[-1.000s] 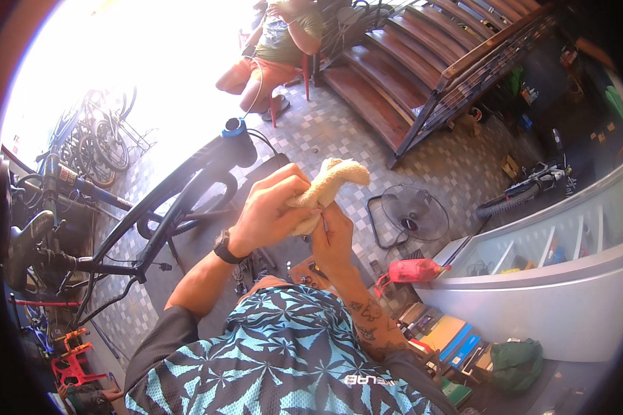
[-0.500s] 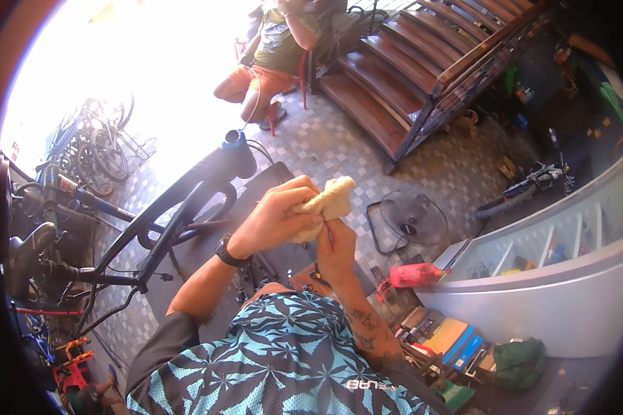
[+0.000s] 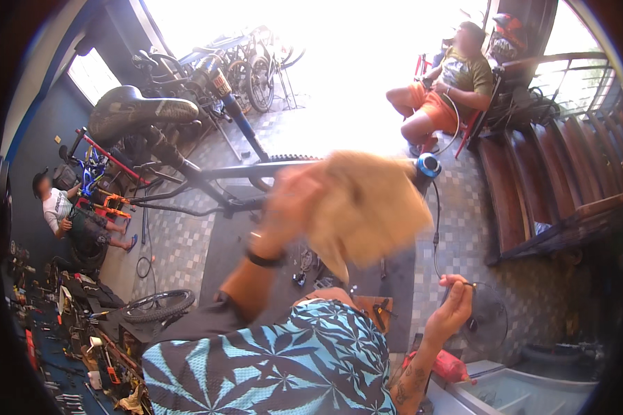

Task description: The person works on a bicycle mounted on a repair stand, handling brake cables and small parts. They wipe the handlebar area with a cloth, thread a cable through the frame, and manipulate small components with their hands.

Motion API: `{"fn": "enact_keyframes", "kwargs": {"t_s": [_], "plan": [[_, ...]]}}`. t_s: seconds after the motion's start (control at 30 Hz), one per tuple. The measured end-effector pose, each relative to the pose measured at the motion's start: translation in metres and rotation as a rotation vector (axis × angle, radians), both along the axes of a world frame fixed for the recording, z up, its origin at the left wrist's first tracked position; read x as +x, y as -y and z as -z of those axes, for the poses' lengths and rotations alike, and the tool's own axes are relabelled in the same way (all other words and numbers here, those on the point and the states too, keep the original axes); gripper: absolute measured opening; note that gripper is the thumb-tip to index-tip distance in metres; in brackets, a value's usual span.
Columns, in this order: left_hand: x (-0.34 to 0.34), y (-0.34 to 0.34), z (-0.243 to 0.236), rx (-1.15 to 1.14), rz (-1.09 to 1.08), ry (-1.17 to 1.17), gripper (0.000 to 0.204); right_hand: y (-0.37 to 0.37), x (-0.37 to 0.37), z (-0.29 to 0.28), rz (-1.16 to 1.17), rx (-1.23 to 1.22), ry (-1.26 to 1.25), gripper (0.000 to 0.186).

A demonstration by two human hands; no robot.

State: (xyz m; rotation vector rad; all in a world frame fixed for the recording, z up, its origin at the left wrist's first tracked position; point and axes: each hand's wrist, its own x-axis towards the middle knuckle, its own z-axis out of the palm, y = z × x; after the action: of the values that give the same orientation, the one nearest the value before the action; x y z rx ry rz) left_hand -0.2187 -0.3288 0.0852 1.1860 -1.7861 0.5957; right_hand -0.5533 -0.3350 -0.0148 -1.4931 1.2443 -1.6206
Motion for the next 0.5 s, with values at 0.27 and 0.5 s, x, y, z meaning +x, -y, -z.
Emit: {"fn": "enact_keyframes", "kwargs": {"t_s": [0.27, 0.5], "plan": [[0.108, 0.039, -0.017, 0.739, -0.254, -0.11, 0.047, -0.005, 0.005, 0.01, -0.084, -0.023, -0.1, 0.026], [0.12, 0.043, 0.052, 0.666, -0.235, -0.258, 0.044, 0.0, -0.01, 0.016, 0.049, -0.111, 0.074, 0.028]]}}
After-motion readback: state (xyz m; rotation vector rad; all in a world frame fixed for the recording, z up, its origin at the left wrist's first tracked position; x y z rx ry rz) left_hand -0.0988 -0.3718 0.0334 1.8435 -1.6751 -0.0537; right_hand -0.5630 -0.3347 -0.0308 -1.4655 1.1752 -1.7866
